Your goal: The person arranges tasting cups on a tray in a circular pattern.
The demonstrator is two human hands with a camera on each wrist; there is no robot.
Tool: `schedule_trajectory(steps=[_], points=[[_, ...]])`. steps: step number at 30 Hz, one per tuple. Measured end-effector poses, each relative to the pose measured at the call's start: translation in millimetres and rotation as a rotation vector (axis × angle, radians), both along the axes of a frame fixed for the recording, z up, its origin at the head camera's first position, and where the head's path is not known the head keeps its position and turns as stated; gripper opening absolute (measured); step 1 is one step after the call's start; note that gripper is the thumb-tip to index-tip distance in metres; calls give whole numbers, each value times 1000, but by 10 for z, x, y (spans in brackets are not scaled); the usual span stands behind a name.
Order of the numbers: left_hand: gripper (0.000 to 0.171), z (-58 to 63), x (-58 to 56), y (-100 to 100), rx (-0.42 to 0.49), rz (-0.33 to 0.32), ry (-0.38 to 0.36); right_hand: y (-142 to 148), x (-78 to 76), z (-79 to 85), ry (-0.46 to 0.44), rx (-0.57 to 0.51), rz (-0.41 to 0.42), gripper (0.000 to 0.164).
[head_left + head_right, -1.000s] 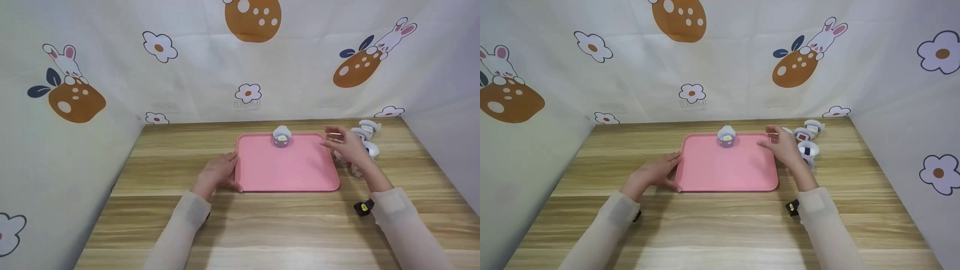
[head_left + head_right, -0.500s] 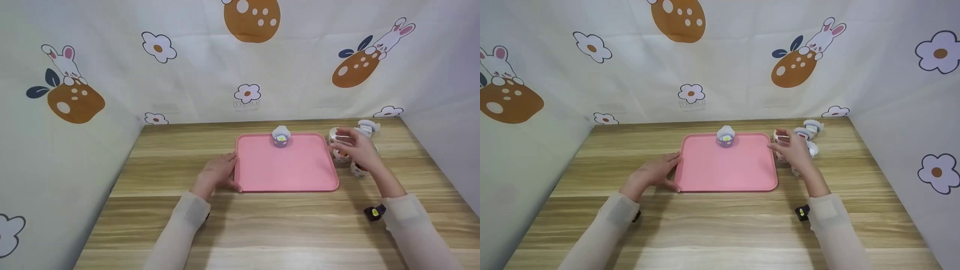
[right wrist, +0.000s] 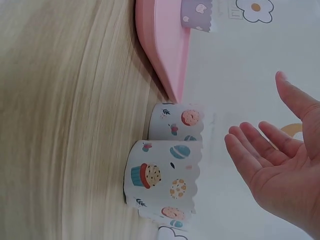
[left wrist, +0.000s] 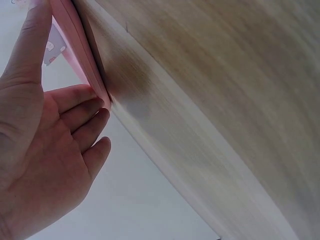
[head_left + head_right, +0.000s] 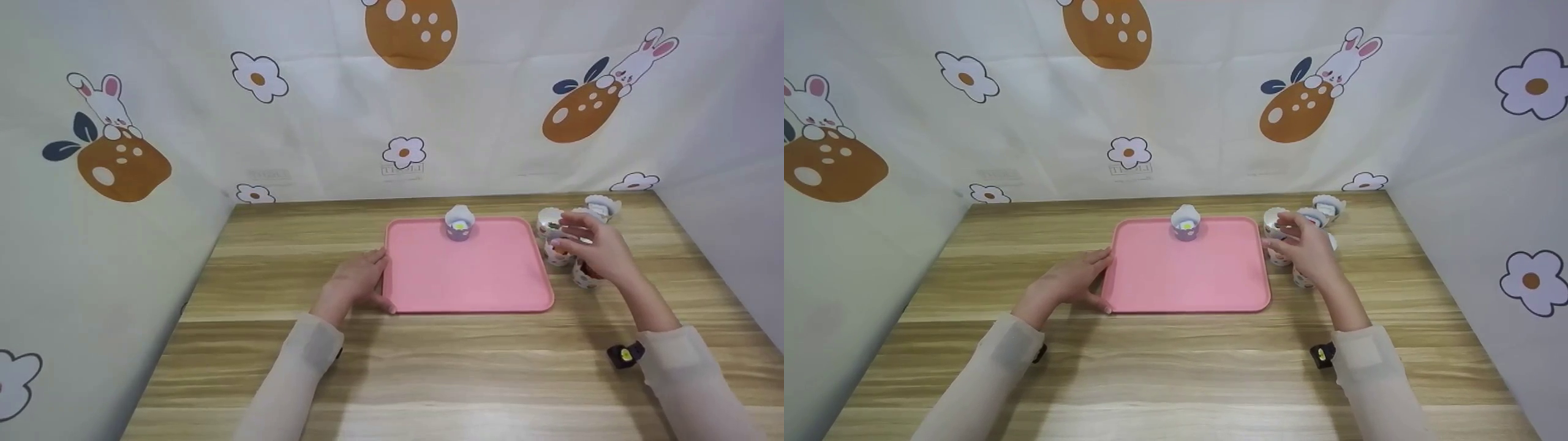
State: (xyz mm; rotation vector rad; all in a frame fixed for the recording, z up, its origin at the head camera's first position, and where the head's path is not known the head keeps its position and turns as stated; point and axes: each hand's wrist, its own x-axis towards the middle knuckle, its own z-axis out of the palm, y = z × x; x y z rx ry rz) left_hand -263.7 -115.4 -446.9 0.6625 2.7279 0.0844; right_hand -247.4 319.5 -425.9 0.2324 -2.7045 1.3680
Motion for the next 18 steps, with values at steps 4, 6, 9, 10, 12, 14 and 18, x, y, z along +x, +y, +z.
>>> schedule_trajectory(steps=[4,6,9,10,12,14,18], points=[[114,-7,-3,-1,8,-9,1,53,25,-7,31,12,-4,59],[114,-7,-5,-4,10,-12,2,70,32,-7,38,20,-5,59],[114,-6,-8,-7,12,-11,-1,86,45,-6,26,36,-16,59],[114,-7,-8,-8,10,-11,0,90,54,0,18,39,-19,59],[114,-9,-8,-10,6,-10,-1,105,72,3,4,40,-20,60],[114,-10,-7,-8,4,-10,1,125,95,1,-4,47,-18,61],[114,-11,-7,-1,5,-9,4,166,148,-11,-24,51,-20,62]])
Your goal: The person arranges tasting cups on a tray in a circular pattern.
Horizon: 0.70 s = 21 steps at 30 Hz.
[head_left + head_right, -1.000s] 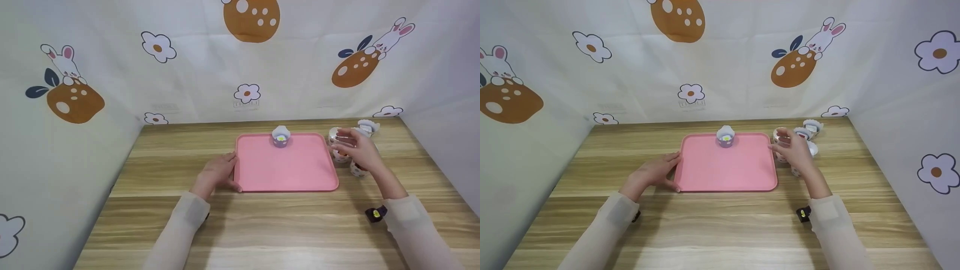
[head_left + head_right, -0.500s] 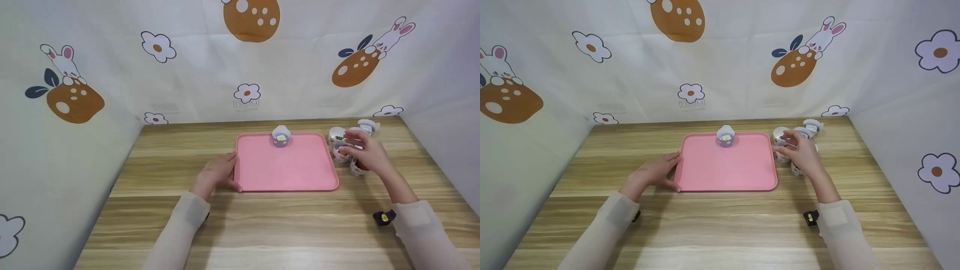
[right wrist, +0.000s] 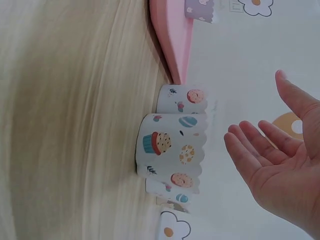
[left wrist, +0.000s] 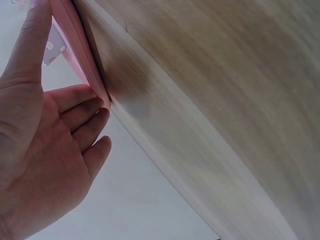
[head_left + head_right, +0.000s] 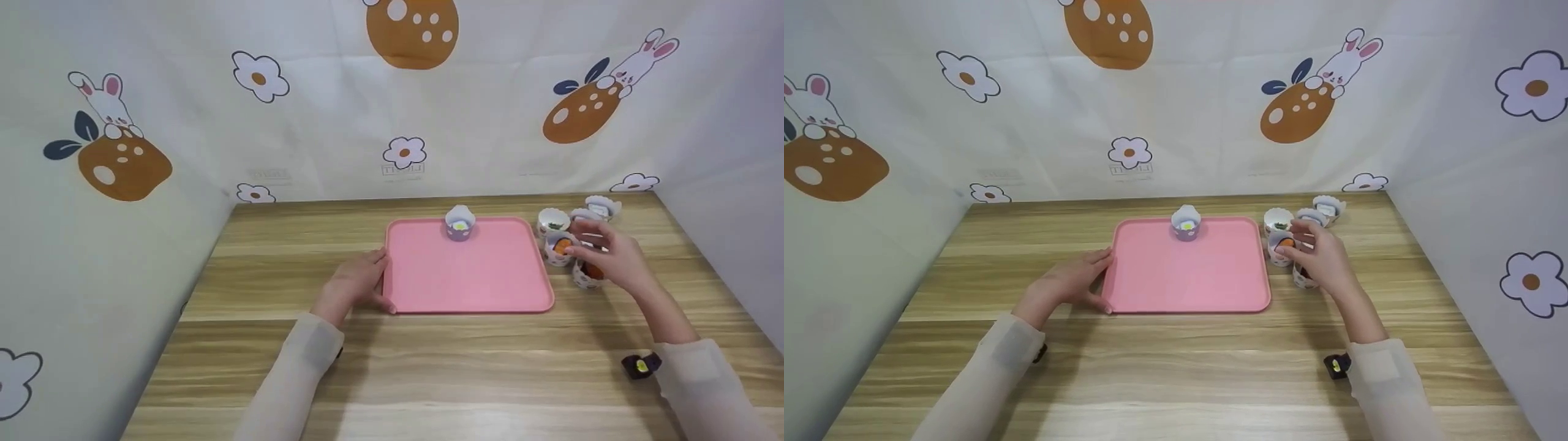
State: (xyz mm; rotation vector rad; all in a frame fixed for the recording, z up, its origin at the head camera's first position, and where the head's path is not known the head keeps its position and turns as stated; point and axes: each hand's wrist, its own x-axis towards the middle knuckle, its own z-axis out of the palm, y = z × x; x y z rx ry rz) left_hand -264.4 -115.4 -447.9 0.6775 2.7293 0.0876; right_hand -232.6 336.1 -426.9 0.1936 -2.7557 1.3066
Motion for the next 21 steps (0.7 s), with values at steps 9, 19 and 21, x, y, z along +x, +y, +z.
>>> schedule_trajectory(steps=[9,19,21], points=[[114,10,-2,2,-15,-4,2,84,80,-40,-34,5,-14,63],[115,-7,-6,1,-9,-23,22,237,175,-119,18,3,-17,60],[115,-4,-5,3,-12,-19,19,265,196,-123,21,-5,-14,60]])
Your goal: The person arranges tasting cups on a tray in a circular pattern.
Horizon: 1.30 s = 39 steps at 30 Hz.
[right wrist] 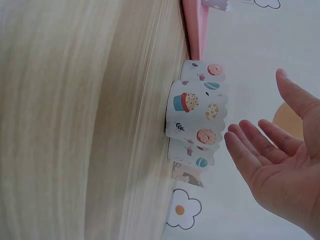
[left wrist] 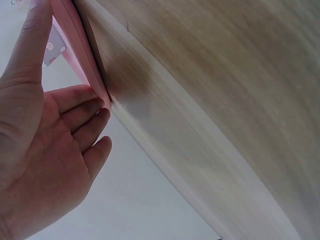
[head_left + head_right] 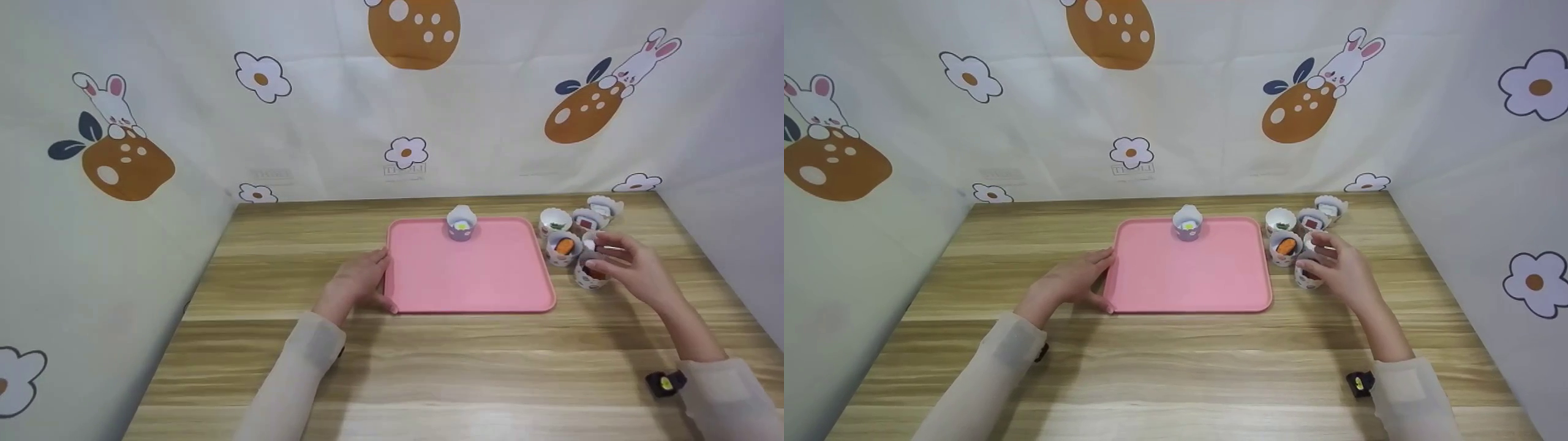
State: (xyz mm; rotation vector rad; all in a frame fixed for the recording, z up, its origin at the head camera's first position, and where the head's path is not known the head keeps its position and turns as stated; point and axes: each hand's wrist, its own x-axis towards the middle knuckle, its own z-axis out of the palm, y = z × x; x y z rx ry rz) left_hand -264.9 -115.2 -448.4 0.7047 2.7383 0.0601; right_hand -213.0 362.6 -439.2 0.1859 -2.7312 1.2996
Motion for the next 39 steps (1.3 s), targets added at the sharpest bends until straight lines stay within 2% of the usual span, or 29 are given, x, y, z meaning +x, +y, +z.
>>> schedule_trajectory(steps=[8,17,39], points=[[115,20,6,8,11,28,-31,80,72,15,-35,9,-20,64],[115,19,21,6,35,54,-33,137,107,-17,-19,5,-23,62],[114,17,11,10,63,54,-42,307,127,-107,-6,6,-22,60]])
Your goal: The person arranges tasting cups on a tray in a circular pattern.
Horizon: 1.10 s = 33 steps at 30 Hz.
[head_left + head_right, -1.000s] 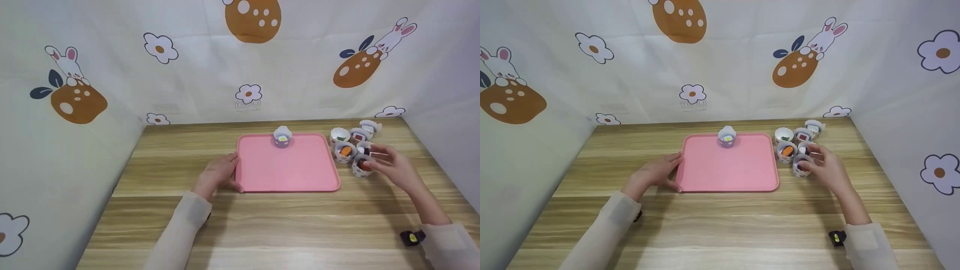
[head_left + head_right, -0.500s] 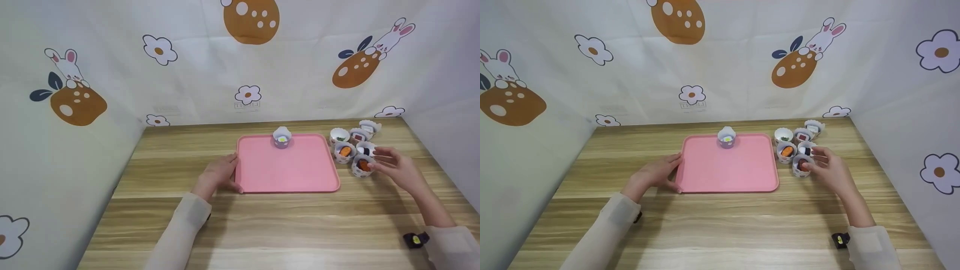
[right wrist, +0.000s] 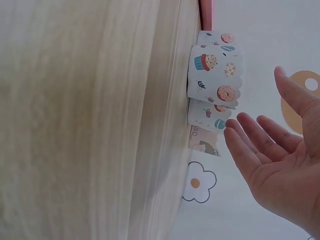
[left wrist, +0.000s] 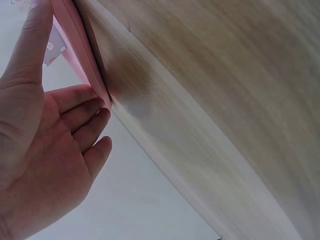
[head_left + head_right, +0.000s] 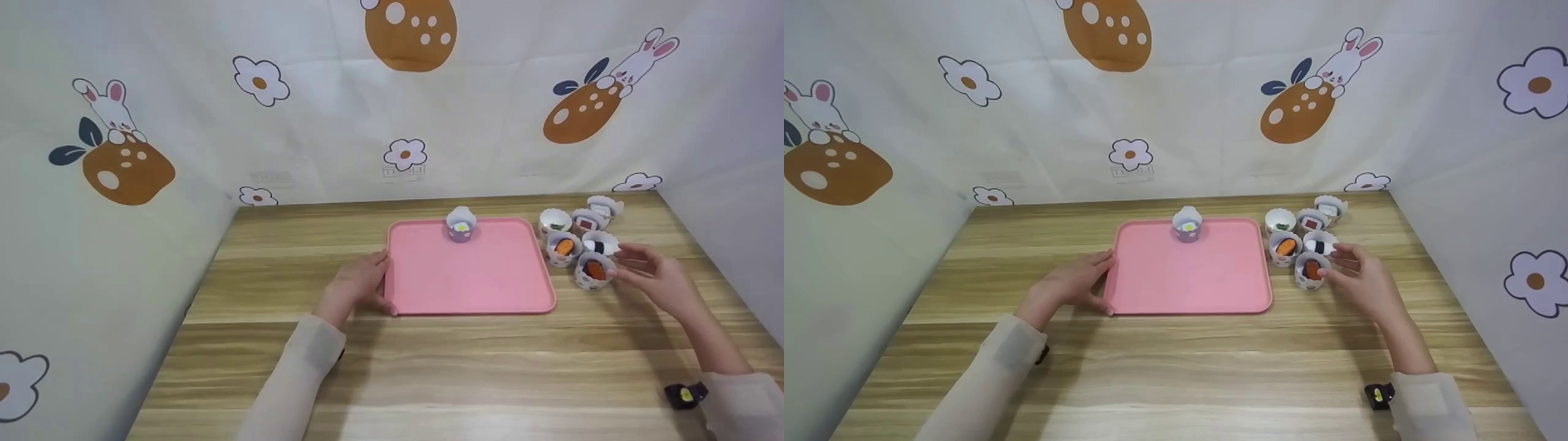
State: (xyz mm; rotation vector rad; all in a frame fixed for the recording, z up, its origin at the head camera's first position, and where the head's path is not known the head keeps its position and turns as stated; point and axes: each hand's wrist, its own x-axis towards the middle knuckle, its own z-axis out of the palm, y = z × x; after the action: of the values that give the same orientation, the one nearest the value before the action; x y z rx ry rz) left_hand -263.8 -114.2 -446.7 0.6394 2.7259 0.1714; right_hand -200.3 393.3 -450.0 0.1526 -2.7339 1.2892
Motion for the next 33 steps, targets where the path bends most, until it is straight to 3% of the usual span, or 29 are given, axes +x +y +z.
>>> schedule_trajectory(steps=[7,18,33], points=[[113,-2,3,2,-30,-3,2,39,6,-38,19,-9,7,57],[117,-32,-39,-9,-55,-20,13,91,7,-106,-34,-109,52,57],[116,-39,-39,-7,-65,-16,11,101,-8,-146,-90,-54,55,60]])
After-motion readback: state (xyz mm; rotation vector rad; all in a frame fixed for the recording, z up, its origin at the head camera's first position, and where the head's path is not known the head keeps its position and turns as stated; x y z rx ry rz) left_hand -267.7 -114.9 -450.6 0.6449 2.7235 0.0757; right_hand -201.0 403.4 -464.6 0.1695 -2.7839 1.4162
